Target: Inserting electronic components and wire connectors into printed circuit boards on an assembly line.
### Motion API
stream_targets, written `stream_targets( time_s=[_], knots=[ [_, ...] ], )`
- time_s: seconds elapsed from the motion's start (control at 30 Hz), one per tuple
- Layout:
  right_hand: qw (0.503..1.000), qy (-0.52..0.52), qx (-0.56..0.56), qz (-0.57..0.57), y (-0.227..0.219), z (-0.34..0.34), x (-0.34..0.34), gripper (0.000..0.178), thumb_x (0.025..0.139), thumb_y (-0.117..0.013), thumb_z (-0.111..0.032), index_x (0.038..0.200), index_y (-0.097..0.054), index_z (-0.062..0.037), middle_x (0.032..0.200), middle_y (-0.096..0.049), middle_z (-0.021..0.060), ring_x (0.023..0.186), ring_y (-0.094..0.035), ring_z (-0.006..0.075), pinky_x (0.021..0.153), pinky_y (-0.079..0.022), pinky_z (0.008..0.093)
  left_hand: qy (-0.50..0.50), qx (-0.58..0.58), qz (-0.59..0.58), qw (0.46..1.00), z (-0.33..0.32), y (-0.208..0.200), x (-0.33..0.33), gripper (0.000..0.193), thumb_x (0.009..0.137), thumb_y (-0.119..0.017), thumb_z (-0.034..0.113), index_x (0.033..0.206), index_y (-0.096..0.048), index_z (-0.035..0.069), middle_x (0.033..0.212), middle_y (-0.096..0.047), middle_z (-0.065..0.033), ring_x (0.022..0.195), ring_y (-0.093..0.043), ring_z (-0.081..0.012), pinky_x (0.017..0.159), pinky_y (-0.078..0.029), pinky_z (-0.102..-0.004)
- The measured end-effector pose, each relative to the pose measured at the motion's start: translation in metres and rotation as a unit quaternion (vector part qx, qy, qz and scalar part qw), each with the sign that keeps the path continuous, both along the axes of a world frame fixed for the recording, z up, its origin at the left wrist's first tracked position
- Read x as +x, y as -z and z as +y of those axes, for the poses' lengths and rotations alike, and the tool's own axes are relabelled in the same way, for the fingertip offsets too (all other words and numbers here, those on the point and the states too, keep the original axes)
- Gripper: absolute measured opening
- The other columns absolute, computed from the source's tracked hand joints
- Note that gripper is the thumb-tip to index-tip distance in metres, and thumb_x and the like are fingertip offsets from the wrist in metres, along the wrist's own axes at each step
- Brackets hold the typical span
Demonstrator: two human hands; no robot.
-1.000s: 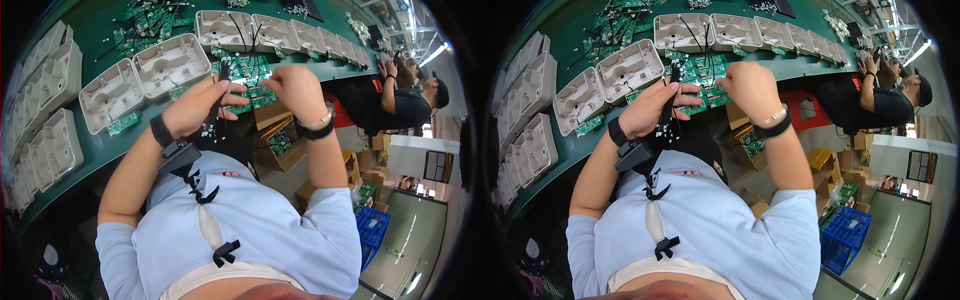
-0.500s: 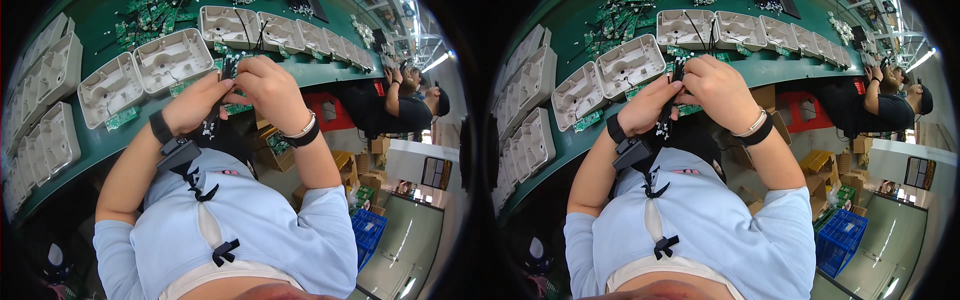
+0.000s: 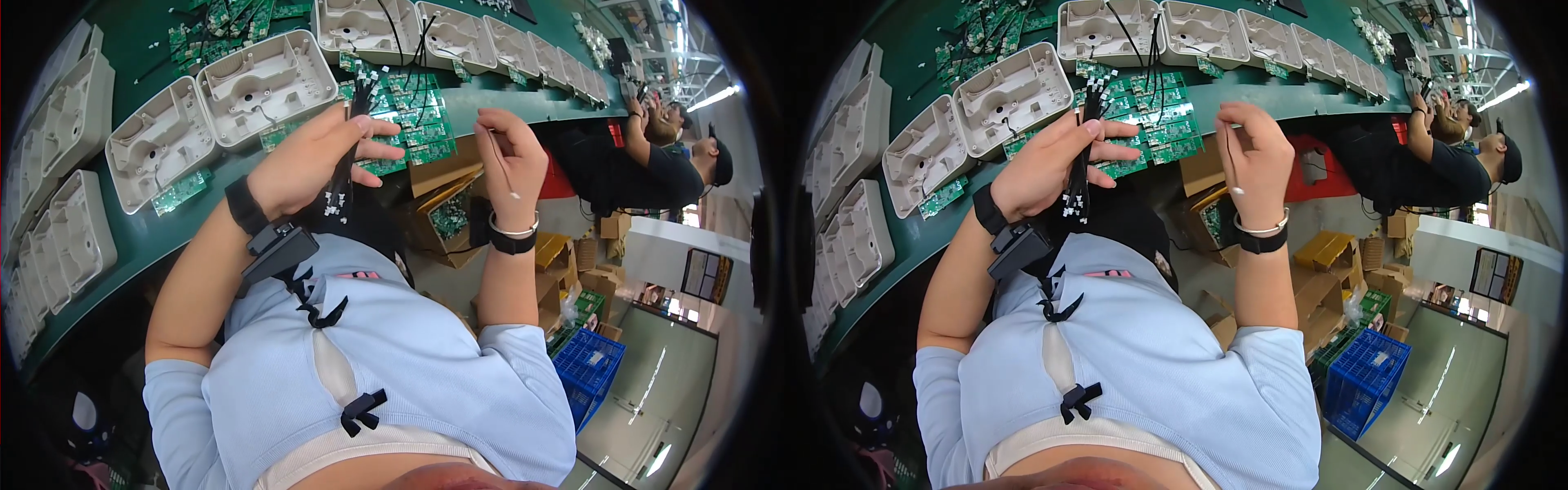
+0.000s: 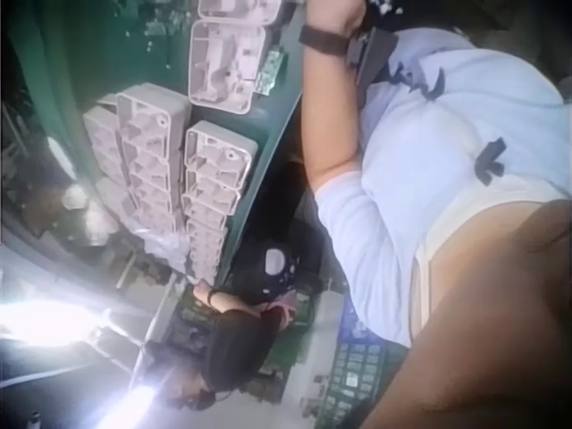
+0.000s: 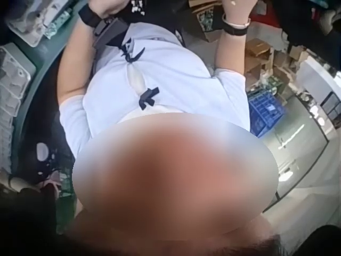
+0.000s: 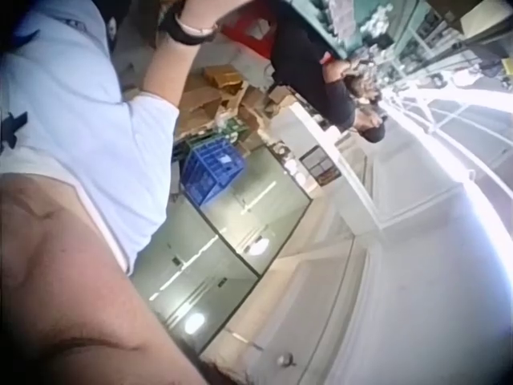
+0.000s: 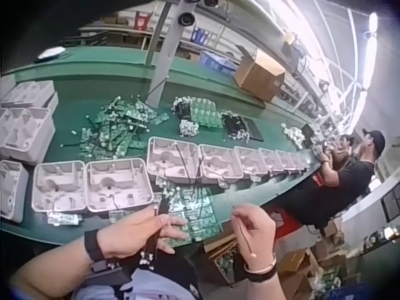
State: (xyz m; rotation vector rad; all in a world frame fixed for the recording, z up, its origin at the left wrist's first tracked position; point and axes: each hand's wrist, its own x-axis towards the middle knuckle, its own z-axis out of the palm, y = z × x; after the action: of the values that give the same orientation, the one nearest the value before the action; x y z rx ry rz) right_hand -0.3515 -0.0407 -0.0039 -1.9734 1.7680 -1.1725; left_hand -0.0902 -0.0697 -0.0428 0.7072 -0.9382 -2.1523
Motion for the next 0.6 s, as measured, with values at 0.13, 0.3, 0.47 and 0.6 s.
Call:
stream_targets(
  time_s=[0.13, 0.3, 0.47, 0.6],
  knots=[
    [0.978, -0.081, 0.100, -0.164, 0.012, 0.003, 0.012, 0.016, 0.082, -0.069, 0.008, 0.097, -0.068, 0.0011, 0.097, -0.071, 0.0103, 0.087, -0.067, 0.0142, 0.076, -0.052, 0.0256, 0.009, -0.001, 0.001, 1.000, -0.001, 0.000, 0.001, 0.033, 0.107, -0.044, 0.025, 0.126, -0.046, -0.001, 0.135, -0.055, -0.0176, 0.115, -0.062, -0.0276, 0.082, -0.058, -0.0361],
    [0.982, -0.173, 0.071, -0.027, 0.014, 0.002, 0.014, 0.016, 0.080, -0.069, 0.009, 0.094, -0.068, 0.0012, 0.094, -0.071, 0.0108, 0.087, -0.068, 0.0172, 0.076, -0.053, 0.0265, 0.006, 0.000, -0.011, 1.000, 0.000, -0.001, 0.000, 0.037, 0.108, -0.040, 0.025, 0.136, -0.041, 0.000, 0.139, -0.053, -0.0176, 0.117, -0.062, -0.0288, 0.082, -0.058, -0.0345],
    [0.970, -0.230, 0.065, 0.032, 0.010, -0.005, 0.011, 0.017, 0.077, -0.069, 0.011, 0.089, -0.067, 0.0000, 0.092, -0.070, 0.0111, 0.086, -0.068, 0.0218, 0.076, -0.053, 0.0291, 0.004, -0.008, -0.015, 1.000, 0.000, -0.001, -0.001, 0.039, 0.108, -0.040, 0.026, 0.137, -0.039, 0.000, 0.140, -0.052, -0.0181, 0.118, -0.062, -0.0294, 0.081, -0.059, -0.0339],
    [0.963, -0.254, 0.057, 0.076, 0.008, -0.010, 0.009, 0.017, 0.075, -0.069, 0.011, 0.087, -0.066, -0.0013, 0.090, -0.070, 0.0106, 0.085, -0.068, 0.0246, 0.074, -0.053, 0.0309, -0.002, 0.002, -0.012, 1.000, 0.000, -0.003, -0.002, 0.039, 0.107, -0.043, 0.026, 0.135, -0.043, -0.001, 0.137, -0.054, -0.0174, 0.117, -0.062, -0.0279, 0.082, -0.058, -0.0343]
  ],
)
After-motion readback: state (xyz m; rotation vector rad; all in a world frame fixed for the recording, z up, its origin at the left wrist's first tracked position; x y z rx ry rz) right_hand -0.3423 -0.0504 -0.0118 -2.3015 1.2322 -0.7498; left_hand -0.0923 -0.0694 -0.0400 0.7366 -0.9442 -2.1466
